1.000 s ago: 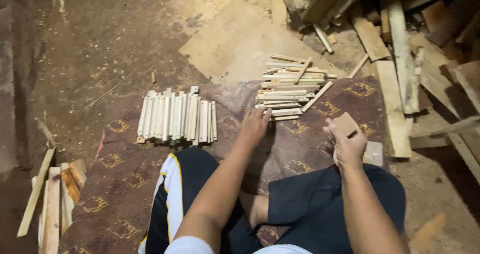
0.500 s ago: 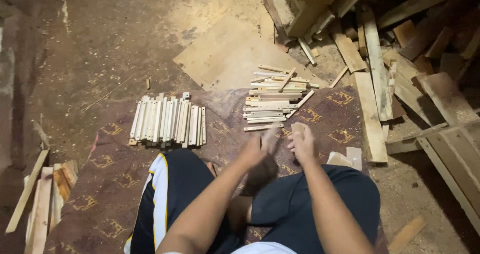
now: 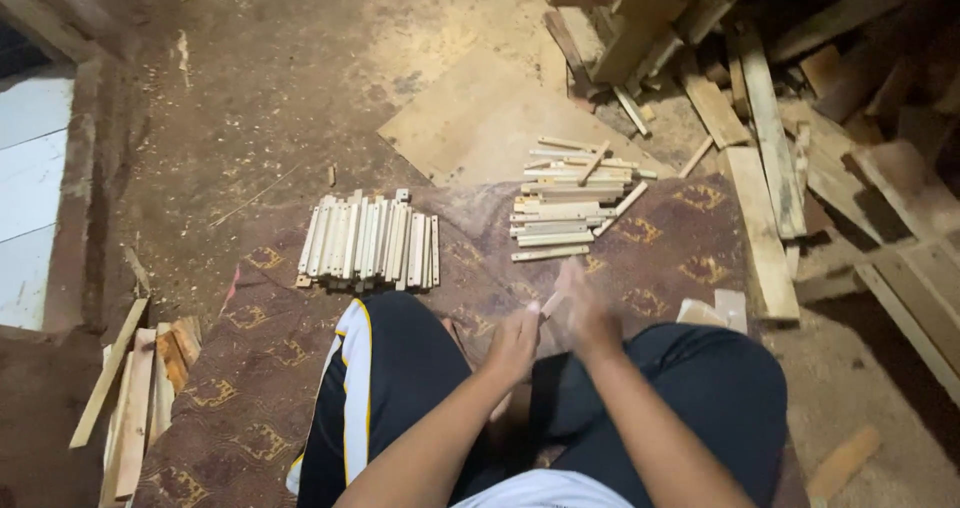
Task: Manual sanding of small wooden slats by rubbing them together and sorting them into piles.
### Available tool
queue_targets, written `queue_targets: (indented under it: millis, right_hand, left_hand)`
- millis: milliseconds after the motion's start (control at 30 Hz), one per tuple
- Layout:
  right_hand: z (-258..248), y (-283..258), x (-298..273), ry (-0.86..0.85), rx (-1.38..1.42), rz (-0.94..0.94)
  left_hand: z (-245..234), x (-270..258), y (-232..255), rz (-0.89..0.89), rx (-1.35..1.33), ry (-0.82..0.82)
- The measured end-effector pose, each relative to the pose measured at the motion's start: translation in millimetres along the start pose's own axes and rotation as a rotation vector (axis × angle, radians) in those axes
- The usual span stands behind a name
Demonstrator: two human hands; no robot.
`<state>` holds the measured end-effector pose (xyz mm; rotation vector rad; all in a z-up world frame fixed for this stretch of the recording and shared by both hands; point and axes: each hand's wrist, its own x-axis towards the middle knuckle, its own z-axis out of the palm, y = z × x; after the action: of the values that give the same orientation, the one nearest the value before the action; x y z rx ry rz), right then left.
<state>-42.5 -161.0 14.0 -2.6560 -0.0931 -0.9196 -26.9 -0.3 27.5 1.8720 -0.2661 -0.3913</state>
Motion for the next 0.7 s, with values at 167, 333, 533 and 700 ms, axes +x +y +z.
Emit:
queue_targets:
  millis: [167, 333, 533, 700]
  right_hand:
    - [14, -12, -26, -0.016, -0.091, -0.013]
    - [36, -10, -50, 0.13, 0.177, -0.133]
    - [17, 4, -19, -0.035, -0.023, 0.103]
    - [28, -27, -52, -0.073, 0.281, -0.013]
  left_hand:
    - [-2, 4, -9, 0.054, 0.002, -0.019]
    - [-7, -2, 4, 0.073, -0.048, -0.02]
    - [2, 3, -3, 0.155, 0.0, -0.021]
    - [-2, 7, -8, 0.091, -0.047, -0.006]
